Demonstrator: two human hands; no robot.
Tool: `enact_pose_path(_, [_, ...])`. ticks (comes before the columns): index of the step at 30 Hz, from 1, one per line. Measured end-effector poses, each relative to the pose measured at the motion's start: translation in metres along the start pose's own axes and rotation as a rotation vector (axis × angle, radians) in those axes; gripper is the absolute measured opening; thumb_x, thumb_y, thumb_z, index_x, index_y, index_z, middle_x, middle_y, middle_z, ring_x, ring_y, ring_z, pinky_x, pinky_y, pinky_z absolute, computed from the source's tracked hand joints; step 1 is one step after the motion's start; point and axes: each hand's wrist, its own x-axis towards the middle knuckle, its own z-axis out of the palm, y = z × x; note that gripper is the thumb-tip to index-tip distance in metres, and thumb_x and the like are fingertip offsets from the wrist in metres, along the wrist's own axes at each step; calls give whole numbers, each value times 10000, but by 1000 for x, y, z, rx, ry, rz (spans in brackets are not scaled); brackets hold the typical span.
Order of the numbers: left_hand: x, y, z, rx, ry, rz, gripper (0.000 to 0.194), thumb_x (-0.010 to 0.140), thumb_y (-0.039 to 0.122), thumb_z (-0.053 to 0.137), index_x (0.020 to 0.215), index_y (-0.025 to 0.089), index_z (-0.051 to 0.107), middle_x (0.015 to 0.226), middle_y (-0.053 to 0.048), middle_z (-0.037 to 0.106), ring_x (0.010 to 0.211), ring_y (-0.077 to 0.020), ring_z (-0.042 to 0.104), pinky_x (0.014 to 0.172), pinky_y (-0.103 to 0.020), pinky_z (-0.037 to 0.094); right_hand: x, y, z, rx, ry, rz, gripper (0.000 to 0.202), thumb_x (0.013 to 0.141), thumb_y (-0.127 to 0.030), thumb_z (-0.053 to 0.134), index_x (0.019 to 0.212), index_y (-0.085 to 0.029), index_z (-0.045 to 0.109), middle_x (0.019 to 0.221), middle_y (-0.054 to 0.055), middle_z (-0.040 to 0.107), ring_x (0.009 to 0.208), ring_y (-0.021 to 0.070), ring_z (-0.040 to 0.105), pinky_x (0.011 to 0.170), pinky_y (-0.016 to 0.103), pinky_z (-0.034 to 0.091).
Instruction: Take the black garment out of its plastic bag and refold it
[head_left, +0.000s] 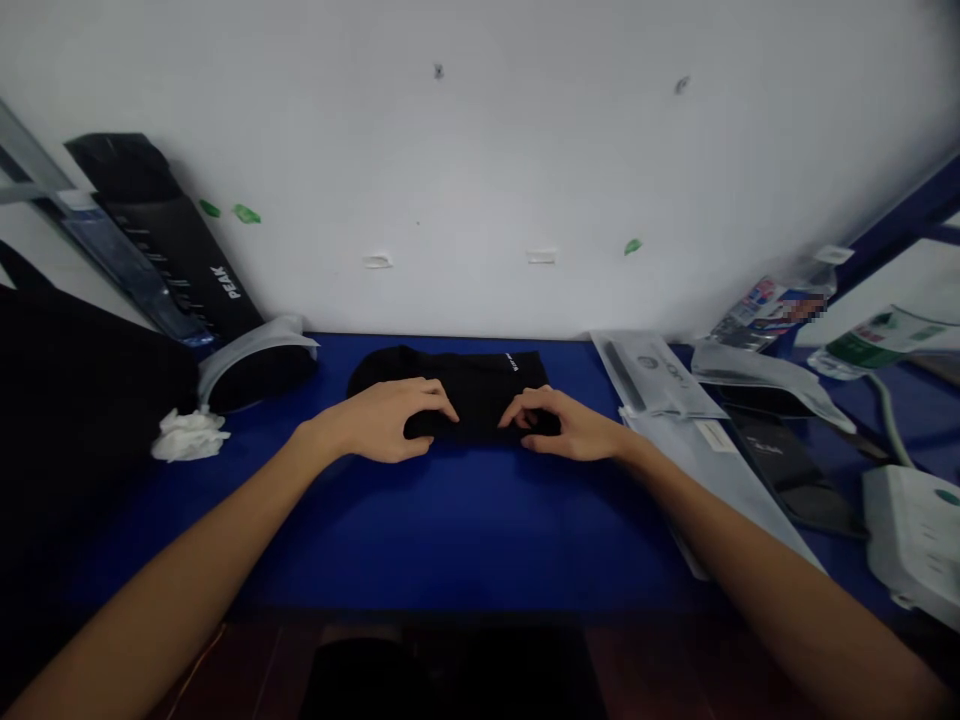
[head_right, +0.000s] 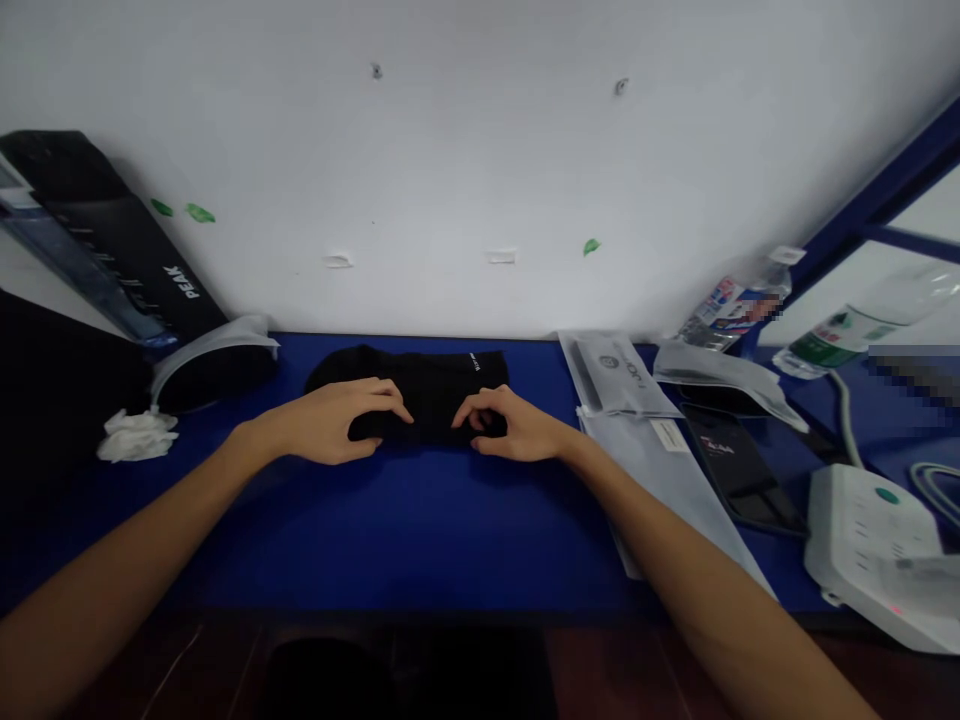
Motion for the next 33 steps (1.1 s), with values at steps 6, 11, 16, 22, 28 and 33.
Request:
enact_pose_path(6, [-1, -2, -7, -67, 27, -50, 425, 932, 280, 698, 1356, 309, 715, 1316, -25, 766, 1161, -260, 736, 1001, -390, 563, 1, 0, -3, 165, 24, 25, 221, 883, -284, 714, 1088, -249, 788, 905, 13, 717, 804, 188, 617, 759, 357, 507])
enact_pose_path(11, [1, -4, -9, -95, 82, -97, 349, 975, 347, 676, 1318, 301, 724, 1245, -19, 796, 1122, -239, 754, 994, -386, 576, 1, 4, -3, 224, 105, 94, 214, 885, -310, 731, 1078, -241, 794, 851, 6, 691, 783, 182, 621, 740, 347, 492])
enact_pose_path(16, [5, -6, -5, -120, 166, -161, 344, 1003, 393, 648, 1328, 295, 706, 1212, -43, 790, 1119, -257, 750, 1004, -420, 581, 3, 10, -1, 237, 268, 141, 181, 880, -343, 740, 1023, -252, 803, 898, 22, 717, 871, 222, 670, 843, 409, 537])
enact_pose_path(22, [7, -7, 1, -127, 248, -226, 387, 1031, 422, 626, 1392, 286, 661, 1218, -74, 773, 1116, -270, 744, 981, -436, 578, 7, 17, 6, 223, 425, 157, 264, 896, -451, 774, 1067, -251, 782, 1054, 60, 779, 943, 251, 710, 895, 453, 566])
enact_pose_path(28, [9, -11, 6, 76, 384, -159, 316, 1026, 337, 696, 1330, 261, 655, 1277, -62, 742, 1141, -256, 713, 1020, -445, 517, 7, 25, 10, 39, 552, 116, 244, 944, -466, 742, 1082, -266, 758, 1134, 74, 787, 1070, 293, 722, 978, 507, 552])
enact_pose_path(33, [9, -18, 7, 198, 437, -76, 87, 1009, 317, 745, 1034, 235, 731, 1232, -53, 712, 1095, -247, 681, 985, -433, 480, 7, 32, 10, -55, 586, 47, 157, 946, -395, 748, 1052, -280, 759, 1073, 59, 751, 1021, 274, 707, 905, 478, 564])
